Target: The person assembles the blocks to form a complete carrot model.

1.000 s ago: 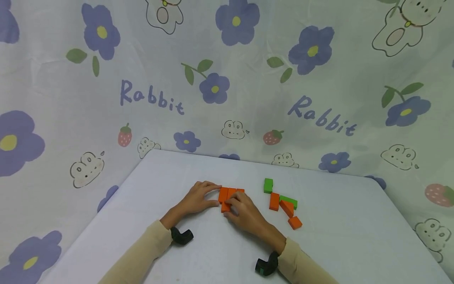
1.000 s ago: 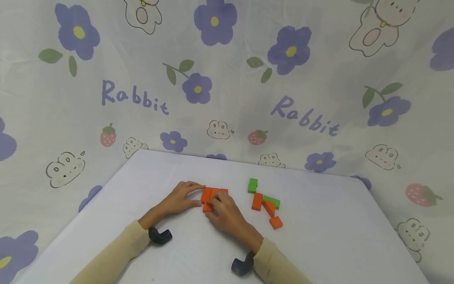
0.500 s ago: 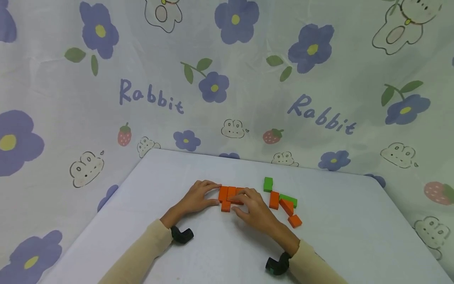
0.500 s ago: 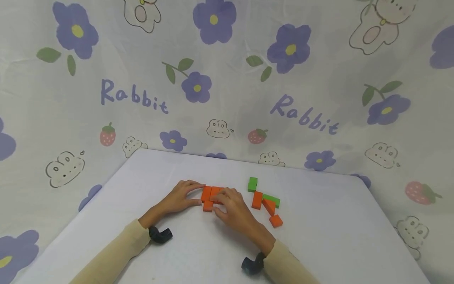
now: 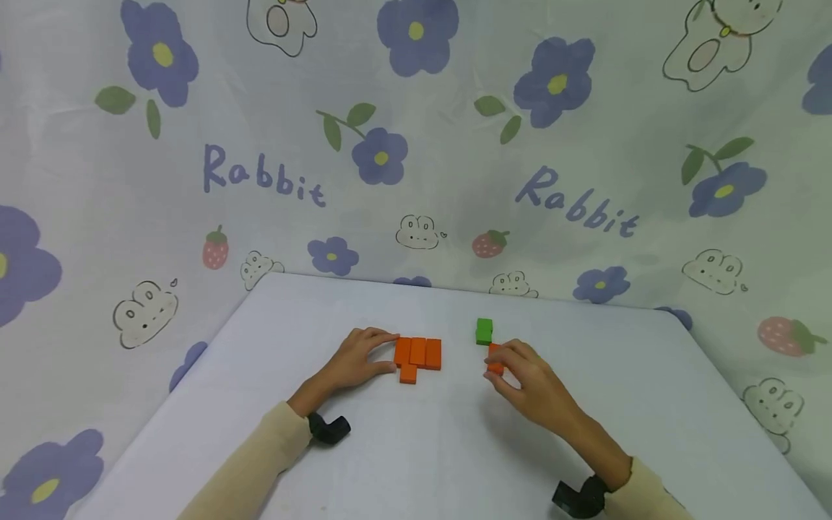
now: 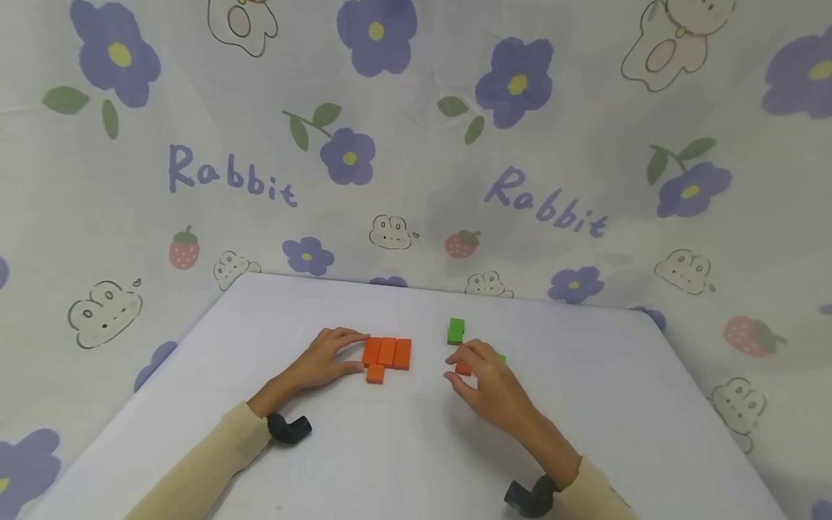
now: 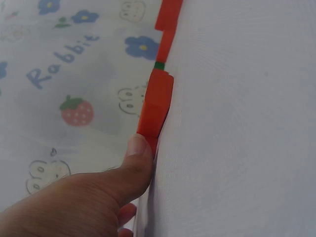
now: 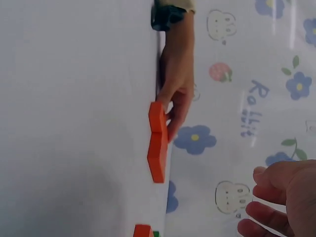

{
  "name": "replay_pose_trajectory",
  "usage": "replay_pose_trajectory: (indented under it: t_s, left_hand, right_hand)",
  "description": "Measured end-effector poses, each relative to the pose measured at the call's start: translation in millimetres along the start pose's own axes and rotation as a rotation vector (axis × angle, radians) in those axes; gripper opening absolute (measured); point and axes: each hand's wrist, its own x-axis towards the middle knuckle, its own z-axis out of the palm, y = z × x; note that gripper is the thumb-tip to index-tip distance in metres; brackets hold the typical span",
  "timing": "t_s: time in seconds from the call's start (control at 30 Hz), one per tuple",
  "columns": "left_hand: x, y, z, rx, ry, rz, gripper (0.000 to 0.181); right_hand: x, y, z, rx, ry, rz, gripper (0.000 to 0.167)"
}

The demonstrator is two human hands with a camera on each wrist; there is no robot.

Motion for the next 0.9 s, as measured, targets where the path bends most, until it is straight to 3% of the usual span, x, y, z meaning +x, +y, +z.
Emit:
replay_pose_trajectory:
  t_s: [0.1,0.27,0.43,0.67,0.9]
  left_hand:
    - [0.6,-1.3,2.1,-0.001,-0.004,0.003,0.062]
    - [-3.1,-2.4,2.9,0.017,-0.016,-0.011,0.063]
    - [-6.4,-4.1,1.0,0.005,0.018,-0.018,0.062]
    - [-6.7,-4.0,1.9,-0.006,-0.018,-0.023,0.063]
    - [-2.5,0.7,-1.1,0.005,-0.009,-0.010,0.063]
  right_hand:
    - [-12.4,15,-13,-0.004,0.060,0.026,0.028]
    - [-36.5,38,-23,-0.050,0.092,0.162,0.027]
    - [-49.0,52,-19,-0.055,0.037,0.254,0.027]
    - [-66.0,59,-11,-0.007,-0.074,0.444,0.028]
    - [-72.6,64,-4,-0.034,-0.104,0.489,0.034]
